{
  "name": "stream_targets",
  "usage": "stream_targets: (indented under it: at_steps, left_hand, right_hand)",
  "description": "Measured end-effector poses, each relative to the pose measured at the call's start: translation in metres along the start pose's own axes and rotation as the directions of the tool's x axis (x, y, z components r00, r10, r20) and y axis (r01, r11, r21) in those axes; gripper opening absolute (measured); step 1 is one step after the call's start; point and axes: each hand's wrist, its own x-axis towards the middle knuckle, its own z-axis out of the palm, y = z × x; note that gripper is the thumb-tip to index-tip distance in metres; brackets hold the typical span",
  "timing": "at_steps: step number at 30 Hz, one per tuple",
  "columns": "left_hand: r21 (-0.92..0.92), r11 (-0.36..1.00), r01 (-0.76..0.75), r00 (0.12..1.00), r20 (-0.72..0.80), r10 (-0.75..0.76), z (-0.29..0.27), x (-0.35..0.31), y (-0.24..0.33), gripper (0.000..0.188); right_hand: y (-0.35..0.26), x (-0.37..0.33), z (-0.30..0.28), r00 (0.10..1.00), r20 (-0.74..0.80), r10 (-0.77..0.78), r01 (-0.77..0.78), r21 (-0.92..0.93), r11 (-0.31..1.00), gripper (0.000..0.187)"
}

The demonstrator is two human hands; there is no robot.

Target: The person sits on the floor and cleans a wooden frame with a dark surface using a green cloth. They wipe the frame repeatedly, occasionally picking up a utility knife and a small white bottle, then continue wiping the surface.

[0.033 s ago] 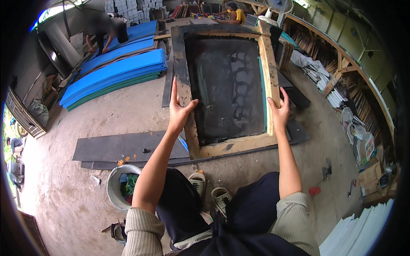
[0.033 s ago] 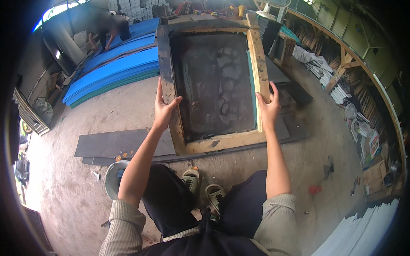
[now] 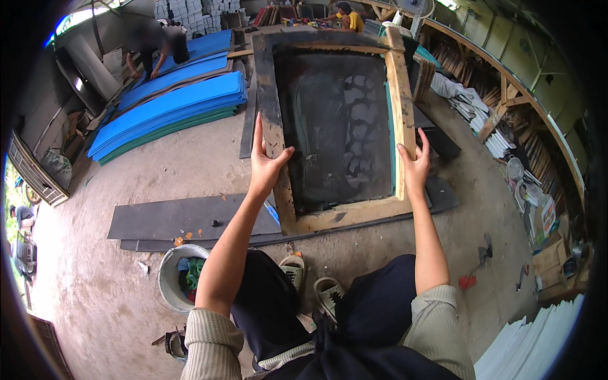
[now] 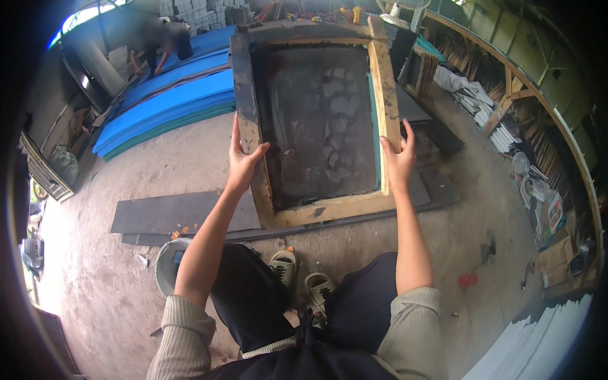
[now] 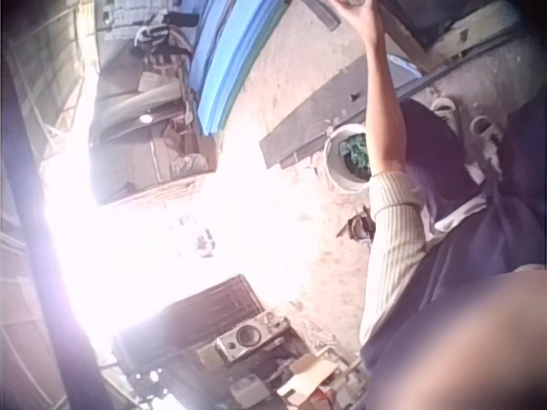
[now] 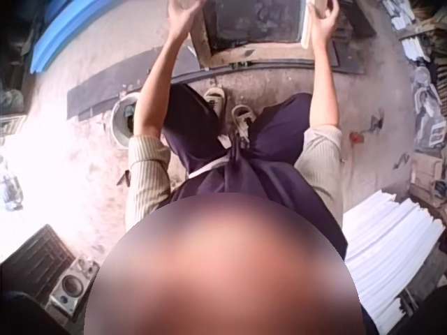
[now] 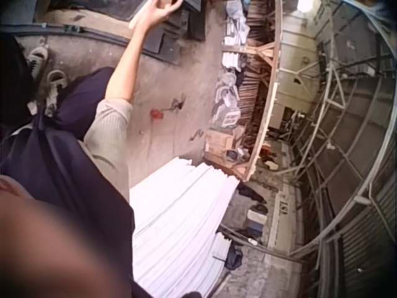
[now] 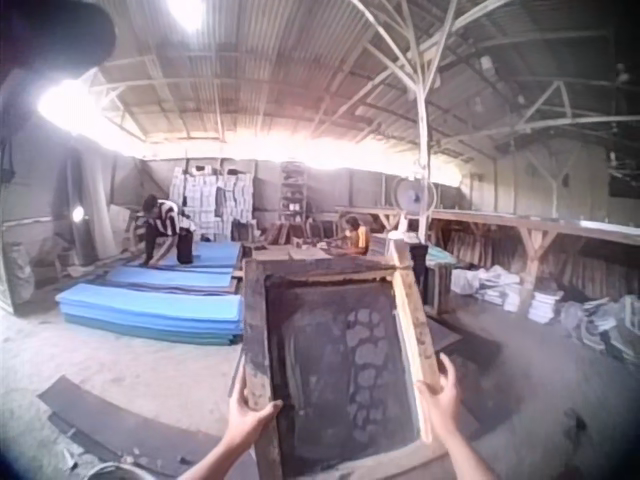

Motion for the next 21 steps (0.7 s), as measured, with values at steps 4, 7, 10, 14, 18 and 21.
stream_targets:
  at_steps: [4,7,10,14,18,21]
  left_hand:
    - [0.057,0.996,-0.064,0.998,-0.017,0.065,0.006,0.003,0.004,0.085]
    - [0.087,0.994,-0.068,0.997,-0.029,0.07,-0.006,0.003,0.0,0.073]
    - [0.054,0.998,-0.008,0.999,-0.03,0.01,-0.006,-0.002,0.003,0.061]
    - [-0.054,0.981,0.187,0.982,-0.014,-0.188,-0.019,-0.006,-0.001,0.074]
    - [-0.125,0.959,0.256,0.966,-0.007,-0.258,-0.019,-0.009,0.0,0.077]
    - [-0.099,0.978,0.185,0.982,-0.006,-0.187,-0.019,-0.007,0.0,0.08]
  right_hand:
    - [0.012,0.0,-0.007,0.996,-0.016,-0.084,0.084,-0.033,0.996,0.059]
    - [-0.007,-0.007,-0.006,0.999,0.003,-0.048,0.048,-0.13,0.99,0.056]
    - [-0.022,-0.01,-0.008,0.988,-0.046,-0.147,0.133,-0.223,0.966,0.055]
    - [-0.042,-0.011,-0.006,0.992,-0.009,-0.123,0.121,-0.131,0.984,0.054]
    - [-0.044,-0.013,-0.007,0.981,-0.011,-0.194,0.19,-0.153,0.97,0.053]
    - [-0.045,-0.016,-0.006,0.973,-0.066,-0.22,0.212,-0.112,0.971,0.053]
